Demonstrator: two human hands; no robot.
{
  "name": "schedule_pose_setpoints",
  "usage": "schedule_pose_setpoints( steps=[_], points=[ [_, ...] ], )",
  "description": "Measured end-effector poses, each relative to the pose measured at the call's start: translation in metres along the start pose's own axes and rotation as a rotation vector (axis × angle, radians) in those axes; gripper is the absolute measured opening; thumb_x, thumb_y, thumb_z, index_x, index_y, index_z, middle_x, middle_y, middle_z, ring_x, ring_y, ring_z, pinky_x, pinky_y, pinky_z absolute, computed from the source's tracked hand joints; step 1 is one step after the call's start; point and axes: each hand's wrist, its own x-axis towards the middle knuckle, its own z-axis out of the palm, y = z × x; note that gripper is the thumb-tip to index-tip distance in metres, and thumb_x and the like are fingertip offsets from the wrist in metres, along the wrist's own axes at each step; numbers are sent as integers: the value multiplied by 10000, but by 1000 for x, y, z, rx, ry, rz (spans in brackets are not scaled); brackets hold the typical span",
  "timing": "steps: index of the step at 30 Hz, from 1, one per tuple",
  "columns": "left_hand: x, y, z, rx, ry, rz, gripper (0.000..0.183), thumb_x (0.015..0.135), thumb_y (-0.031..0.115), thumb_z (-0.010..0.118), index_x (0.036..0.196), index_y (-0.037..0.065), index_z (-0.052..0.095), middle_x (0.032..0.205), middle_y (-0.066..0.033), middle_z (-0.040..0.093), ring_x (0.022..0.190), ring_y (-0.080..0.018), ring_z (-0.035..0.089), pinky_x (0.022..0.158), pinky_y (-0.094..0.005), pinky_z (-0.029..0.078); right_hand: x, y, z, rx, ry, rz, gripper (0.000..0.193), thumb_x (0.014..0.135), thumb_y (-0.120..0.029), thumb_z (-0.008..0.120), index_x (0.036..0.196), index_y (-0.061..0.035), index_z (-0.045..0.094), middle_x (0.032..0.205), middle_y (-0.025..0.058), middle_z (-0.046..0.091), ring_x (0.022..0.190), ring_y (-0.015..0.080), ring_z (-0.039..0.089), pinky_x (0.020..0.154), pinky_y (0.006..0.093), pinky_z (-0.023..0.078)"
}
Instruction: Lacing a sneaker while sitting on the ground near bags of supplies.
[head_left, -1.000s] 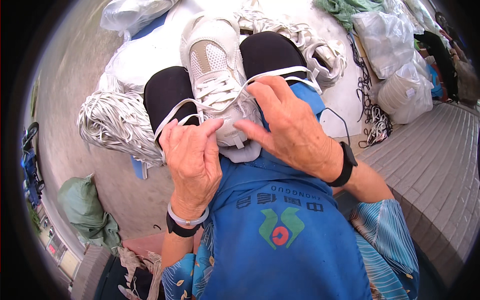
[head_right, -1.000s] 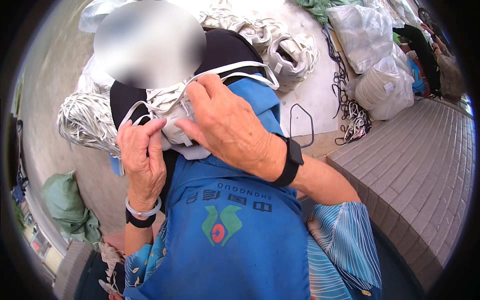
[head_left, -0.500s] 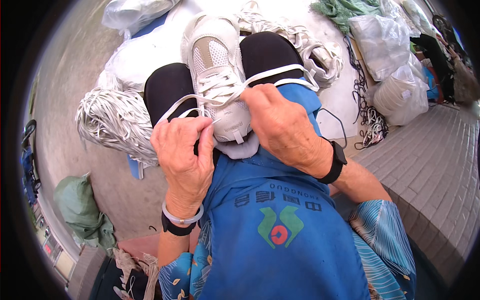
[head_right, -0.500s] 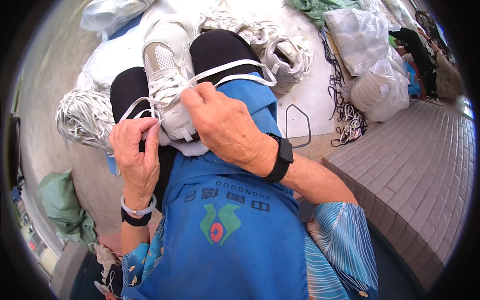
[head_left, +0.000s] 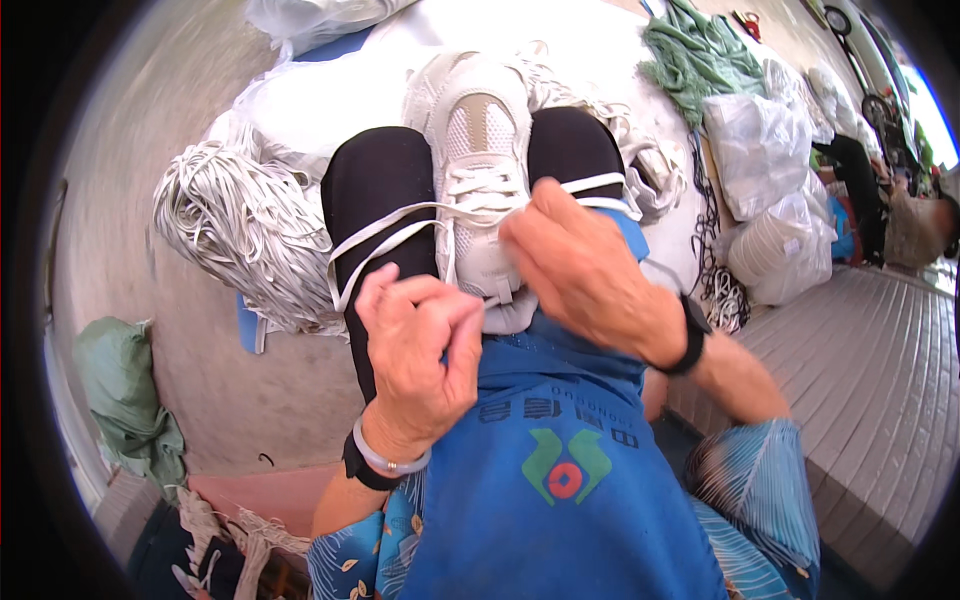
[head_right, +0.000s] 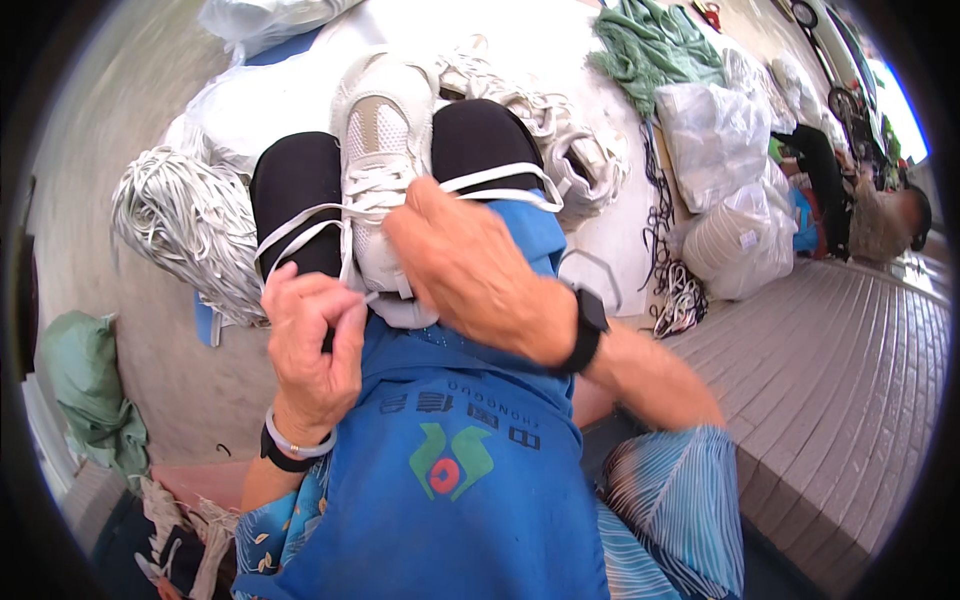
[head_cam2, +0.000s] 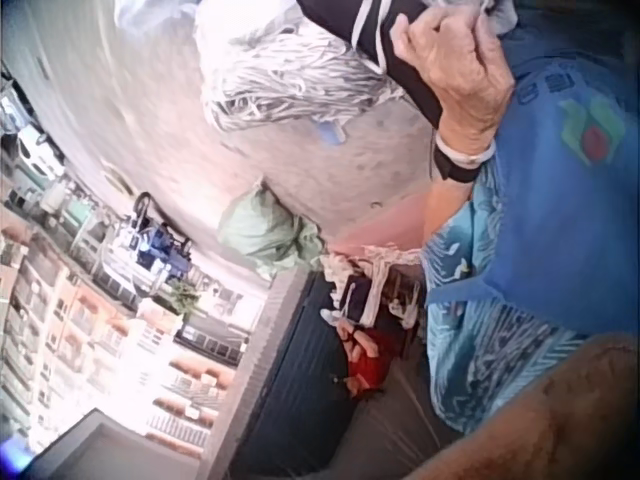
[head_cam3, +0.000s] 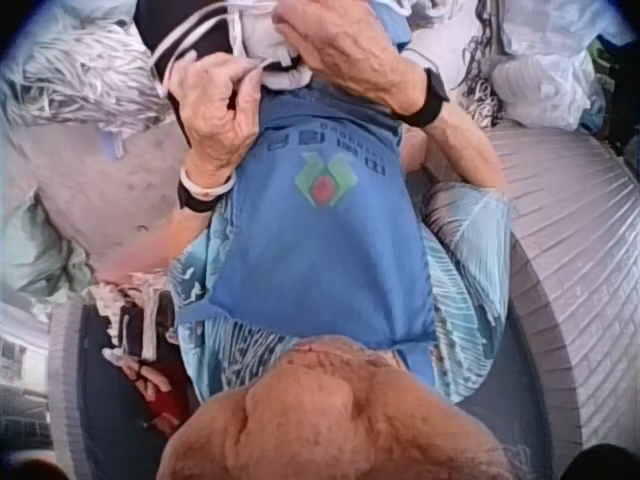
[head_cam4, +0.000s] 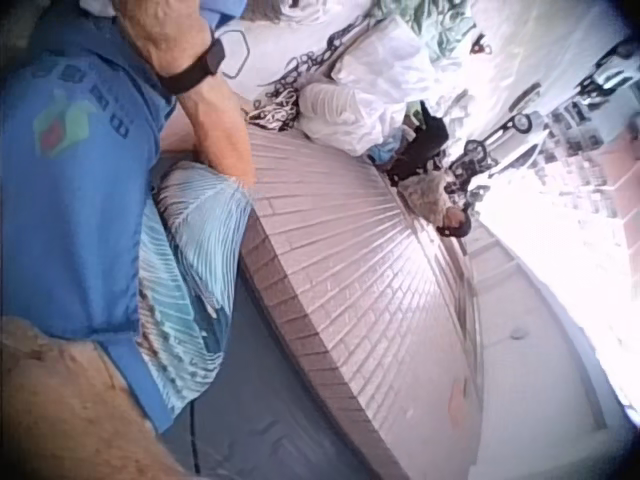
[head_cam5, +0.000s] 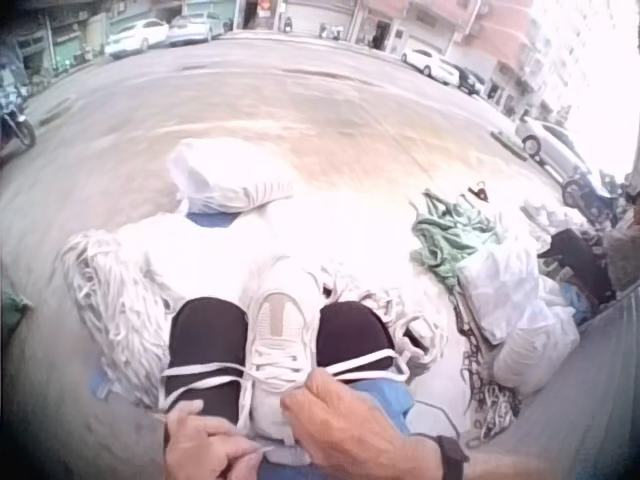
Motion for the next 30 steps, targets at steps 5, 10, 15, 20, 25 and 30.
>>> schedule_pose_setpoints(
  steps=[5, 10, 15, 20, 25, 30],
  points=[
    [-14, 9, -11, -425, -25, -231, 124, 814, -45, 675, 916, 8, 627, 804, -86, 623, 736, -229, 599, 702, -307, 473, -8, -42, -32, 962, -221, -9, 82, 820, -27, 711, 896, -31, 680, 922, 81, 606, 852, 239, 573, 716, 321, 467],
    [-10, 14, -25, -708, -130, -454, 44, 943, 37, 594, 961, -4, 599, 762, -45, 602, 570, -47, 497, 520, -203, 395, -17, -22, -1, 778, 41, 136, 74, 867, -14, 640, 936, -21, 615, 1037, 136, 604, 972, 275, 592, 802, 362, 483],
    [-8, 18, -28, -733, -240, -630, 94, 975, 91, 552, 1005, 3, 563, 821, -58, 596, 590, -32, 486, 549, -173, 395, -14, -26, 22, 754, 73, 80, 106, 916, -32, 586, 1014, -9, 554, 1037, 168, 602, 993, 337, 623, 776, 391, 515],
    [-14, 18, -33, -729, -289, -549, 60, 954, 52, 577, 944, -5, 592, 663, -3, 602, 556, -34, 529, 522, -196, 422, -24, -34, 21, 767, 12, 134, 85, 959, -61, 570, 1031, -17, 578, 933, 116, 629, 833, 297, 647, 722, 364, 519],
    [-8, 6, -23, -723, -194, -722, 57, 954, 59, 597, 961, 3, 608, 704, -17, 614, 609, -74, 556, 561, -223, 433, -27, -39, 3, 962, 14, 295, 68, 963, -61, 571, 989, -7, 603, 796, 94, 612, 651, 214, 632, 601, 313, 497],
    [16, 1, -4, -192, -176, -272, 34, 888, 15, 645, 919, 21, 631, 787, -62, 595, 662, -174, 558, 613, -291, 438, -38, -28, -10, 732, -114, 190, 54, 897, -35, 634, 950, -24, 639, 810, 86, 621, 709, 229, 616, 629, 333, 484]
  ],
)
